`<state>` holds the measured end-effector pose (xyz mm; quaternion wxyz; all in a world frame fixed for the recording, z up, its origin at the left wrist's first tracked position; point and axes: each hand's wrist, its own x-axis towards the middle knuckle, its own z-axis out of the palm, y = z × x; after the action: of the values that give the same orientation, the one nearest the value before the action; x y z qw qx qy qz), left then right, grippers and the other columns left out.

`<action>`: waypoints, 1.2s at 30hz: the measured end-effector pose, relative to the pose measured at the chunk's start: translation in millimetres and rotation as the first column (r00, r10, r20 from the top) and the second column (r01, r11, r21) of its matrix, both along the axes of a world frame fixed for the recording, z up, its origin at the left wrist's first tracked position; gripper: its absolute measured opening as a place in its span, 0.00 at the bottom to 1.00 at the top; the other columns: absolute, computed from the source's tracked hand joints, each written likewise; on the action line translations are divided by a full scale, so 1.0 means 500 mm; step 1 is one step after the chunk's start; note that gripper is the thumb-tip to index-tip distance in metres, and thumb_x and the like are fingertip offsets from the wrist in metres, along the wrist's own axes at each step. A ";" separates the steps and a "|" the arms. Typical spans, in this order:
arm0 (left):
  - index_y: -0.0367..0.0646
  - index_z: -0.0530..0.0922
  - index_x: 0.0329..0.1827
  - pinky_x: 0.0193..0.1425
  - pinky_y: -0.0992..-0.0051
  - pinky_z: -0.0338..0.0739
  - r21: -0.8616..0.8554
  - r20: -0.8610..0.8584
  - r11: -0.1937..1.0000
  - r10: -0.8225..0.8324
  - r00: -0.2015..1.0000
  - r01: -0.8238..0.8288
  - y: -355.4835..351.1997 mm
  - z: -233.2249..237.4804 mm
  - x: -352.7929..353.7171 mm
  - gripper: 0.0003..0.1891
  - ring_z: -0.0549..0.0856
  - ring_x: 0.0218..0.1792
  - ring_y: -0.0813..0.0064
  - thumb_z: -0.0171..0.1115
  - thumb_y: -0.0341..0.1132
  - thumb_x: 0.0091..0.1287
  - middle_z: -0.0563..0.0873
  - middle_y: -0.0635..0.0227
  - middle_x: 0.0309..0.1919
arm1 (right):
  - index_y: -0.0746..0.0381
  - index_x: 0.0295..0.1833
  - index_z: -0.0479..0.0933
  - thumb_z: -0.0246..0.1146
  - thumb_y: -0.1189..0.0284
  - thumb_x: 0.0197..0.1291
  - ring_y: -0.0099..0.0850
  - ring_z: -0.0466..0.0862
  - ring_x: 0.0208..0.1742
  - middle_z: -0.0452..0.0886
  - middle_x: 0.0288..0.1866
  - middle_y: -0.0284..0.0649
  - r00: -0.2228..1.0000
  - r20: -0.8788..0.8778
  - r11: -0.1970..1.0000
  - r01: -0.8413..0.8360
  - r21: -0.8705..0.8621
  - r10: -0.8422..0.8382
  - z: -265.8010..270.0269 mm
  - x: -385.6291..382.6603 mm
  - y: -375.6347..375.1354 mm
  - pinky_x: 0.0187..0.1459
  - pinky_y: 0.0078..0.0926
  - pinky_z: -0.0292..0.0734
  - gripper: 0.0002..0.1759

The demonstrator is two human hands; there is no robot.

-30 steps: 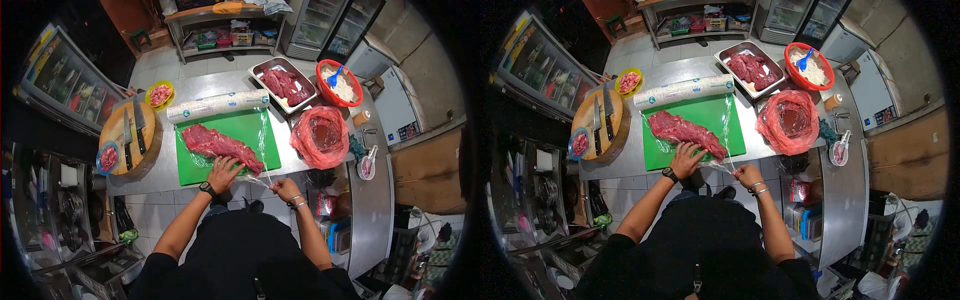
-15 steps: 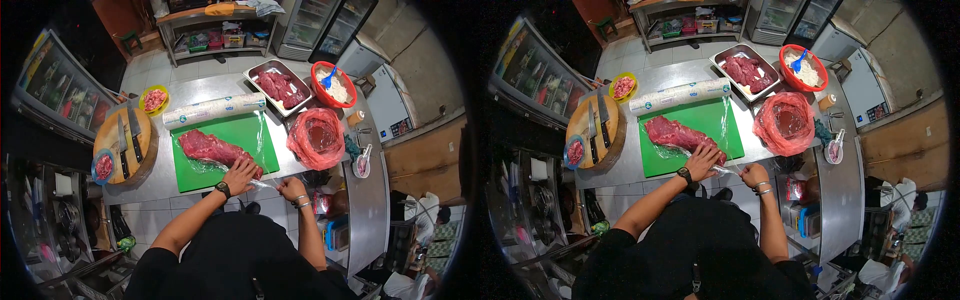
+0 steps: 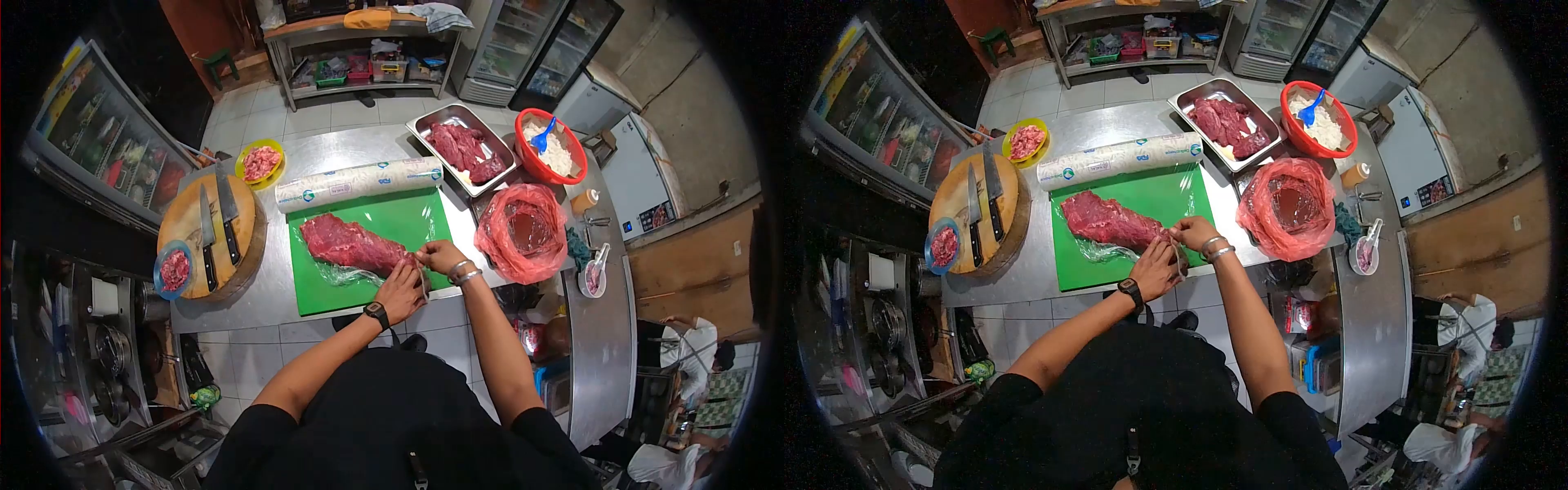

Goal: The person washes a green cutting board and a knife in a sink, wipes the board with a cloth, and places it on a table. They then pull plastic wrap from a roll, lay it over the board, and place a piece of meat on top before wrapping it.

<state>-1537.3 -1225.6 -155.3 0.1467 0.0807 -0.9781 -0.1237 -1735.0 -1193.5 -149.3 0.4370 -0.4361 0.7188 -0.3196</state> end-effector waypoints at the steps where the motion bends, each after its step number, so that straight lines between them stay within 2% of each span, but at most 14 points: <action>1: 0.43 0.83 0.48 0.79 0.56 0.53 0.038 -0.071 0.999 0.030 0.997 -0.027 0.003 -0.002 -0.001 0.19 0.70 0.64 0.57 0.64 0.47 0.61 0.76 0.56 0.55 | 0.64 0.34 0.82 0.65 0.64 0.66 0.21 0.77 0.28 0.82 0.26 0.33 0.996 0.080 0.998 0.041 0.049 -0.045 0.005 0.008 -0.015 0.32 0.23 0.73 0.14; 5: 0.43 0.83 0.46 0.75 0.57 0.60 0.157 -0.151 0.986 0.086 0.985 -0.062 -0.001 0.004 -0.005 0.16 0.74 0.58 0.58 0.66 0.43 0.60 0.78 0.58 0.51 | 0.61 0.35 0.81 0.65 0.62 0.67 0.19 0.76 0.27 0.82 0.28 0.30 0.945 0.273 0.982 0.159 0.105 -0.182 0.040 0.017 -0.025 0.30 0.19 0.72 0.13; 10: 0.43 0.83 0.45 0.62 0.59 0.71 0.388 -0.191 0.910 0.237 0.953 -0.149 0.003 0.018 -0.017 0.12 0.78 0.52 0.57 0.68 0.34 0.59 0.81 0.60 0.43 | 0.61 0.34 0.80 0.67 0.63 0.66 0.20 0.77 0.27 0.81 0.28 0.30 0.937 0.288 0.976 0.160 0.149 -0.197 0.060 0.014 -0.039 0.30 0.20 0.73 0.13; 16: 0.41 0.82 0.37 0.53 0.58 0.71 0.597 -0.202 0.754 0.473 0.858 -0.275 -0.002 0.005 -0.028 0.08 0.77 0.45 0.57 0.65 0.34 0.59 0.82 0.58 0.33 | 0.64 0.32 0.81 0.69 0.63 0.63 0.19 0.77 0.26 0.81 0.26 0.31 0.948 0.273 0.987 0.160 0.036 -0.163 0.023 0.049 -0.072 0.30 0.21 0.73 0.15; 21: 0.42 0.83 0.33 0.48 0.58 0.68 0.383 -0.281 0.801 0.576 0.768 -0.461 -0.007 0.007 -0.011 0.08 0.78 0.41 0.57 0.65 0.36 0.58 0.84 0.59 0.34 | 0.66 0.45 0.85 0.65 0.70 0.62 0.25 0.81 0.30 0.85 0.30 0.36 0.951 0.263 0.985 0.174 -0.016 -0.164 -0.002 0.080 -0.049 0.34 0.26 0.77 0.11; 23: 0.39 0.85 0.35 0.45 0.60 0.73 0.506 -0.146 0.677 0.678 0.720 -0.534 -0.022 0.002 -0.008 0.09 0.82 0.37 0.60 0.67 0.36 0.59 0.86 0.60 0.30 | 0.66 0.52 0.83 0.61 0.77 0.58 0.28 0.82 0.33 0.85 0.35 0.38 0.959 0.270 0.996 0.090 0.001 -0.087 -0.002 0.079 -0.025 0.36 0.27 0.79 0.15; 24: 0.39 0.85 0.35 0.45 0.60 0.73 0.505 -0.145 0.675 0.680 0.718 -0.538 -0.030 0.003 -0.004 0.09 0.82 0.37 0.60 0.67 0.36 0.59 0.86 0.60 0.30 | 0.66 0.54 0.82 0.61 0.78 0.57 0.29 0.82 0.35 0.84 0.38 0.39 0.989 0.148 0.985 0.021 -0.171 0.004 -0.013 0.083 -0.013 0.38 0.26 0.79 0.18; 25: 0.39 0.86 0.36 0.42 0.63 0.76 0.685 -0.024 0.523 0.712 0.702 -0.507 -0.041 0.005 0.000 0.10 0.84 0.35 0.62 0.68 0.37 0.59 0.87 0.59 0.29 | 0.66 0.56 0.81 0.60 0.80 0.55 0.29 0.82 0.37 0.83 0.41 0.40 0.997 0.010 0.943 -0.066 -0.326 0.073 -0.022 0.084 -0.008 0.39 0.26 0.79 0.21; 26: 0.38 0.87 0.37 0.40 0.65 0.78 0.823 0.101 0.332 0.714 0.693 -0.462 -0.051 0.009 0.004 0.11 0.86 0.32 0.64 0.69 0.37 0.59 0.88 0.58 0.29 | 0.62 0.63 0.77 0.61 0.80 0.50 0.37 0.80 0.50 0.78 0.53 0.45 0.958 0.288 0.999 0.025 -0.049 -0.010 -0.008 0.087 -0.008 0.53 0.32 0.76 0.29; 27: 0.38 0.87 0.37 0.40 0.65 0.78 0.822 0.103 0.331 0.714 0.692 -0.464 -0.061 0.005 0.008 0.11 0.86 0.32 0.64 0.69 0.37 0.59 0.88 0.58 0.29 | 0.62 0.63 0.77 0.61 0.80 0.50 0.37 0.80 0.50 0.78 0.53 0.45 0.957 0.290 0.999 0.024 -0.048 -0.010 0.002 0.097 0.000 0.53 0.32 0.76 0.29; 28: 0.38 0.87 0.37 0.38 0.67 0.80 0.824 0.052 0.361 0.719 0.693 -0.437 -0.071 0.002 0.010 0.11 0.87 0.30 0.66 0.70 0.37 0.60 0.88 0.57 0.29 | 0.60 0.67 0.73 0.62 0.80 0.48 0.40 0.76 0.56 0.75 0.58 0.47 0.993 -0.086 0.962 -0.100 -0.253 0.081 0.011 0.112 0.013 0.59 0.36 0.71 0.34; 29: 0.37 0.87 0.37 0.36 0.70 0.81 0.824 0.002 0.391 0.723 0.691 -0.411 -0.078 0.000 0.013 0.11 0.88 0.29 0.68 0.71 0.37 0.60 0.89 0.56 0.30 | 0.59 0.71 0.69 0.63 0.79 0.47 0.44 0.72 0.63 0.72 0.62 0.48 0.885 -0.459 0.878 -0.283 -0.386 0.084 0.024 0.127 0.023 0.65 0.41 0.66 0.39; 30: 0.36 0.86 0.38 0.38 0.71 0.81 0.799 -0.012 0.424 0.720 0.694 -0.426 -0.083 0.003 0.016 0.09 0.89 0.31 0.68 0.69 0.34 0.61 0.89 0.58 0.30 | 0.59 0.77 0.58 0.68 0.78 0.43 0.47 0.65 0.71 0.66 0.71 0.48 0.871 -0.469 0.893 -0.319 -0.316 0.145 0.044 0.138 0.025 0.68 0.44 0.60 0.51; 36: 0.39 0.85 0.39 0.39 0.70 0.80 0.797 -0.089 0.463 0.725 0.683 -0.388 -0.116 0.029 0.046 0.09 0.87 0.31 0.68 0.69 0.34 0.61 0.88 0.61 0.30 | 0.58 0.81 0.46 0.78 0.70 0.39 0.46 0.62 0.76 0.58 0.79 0.46 0.755 -0.653 0.940 -0.263 -0.218 0.059 0.011 0.184 0.010 0.67 0.45 0.61 0.65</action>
<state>-1514.5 -1283.4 -140.7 0.3399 0.4268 -0.7029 -0.4563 -1643.0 -1188.3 -143.8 0.1227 -0.6398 0.7269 -0.2172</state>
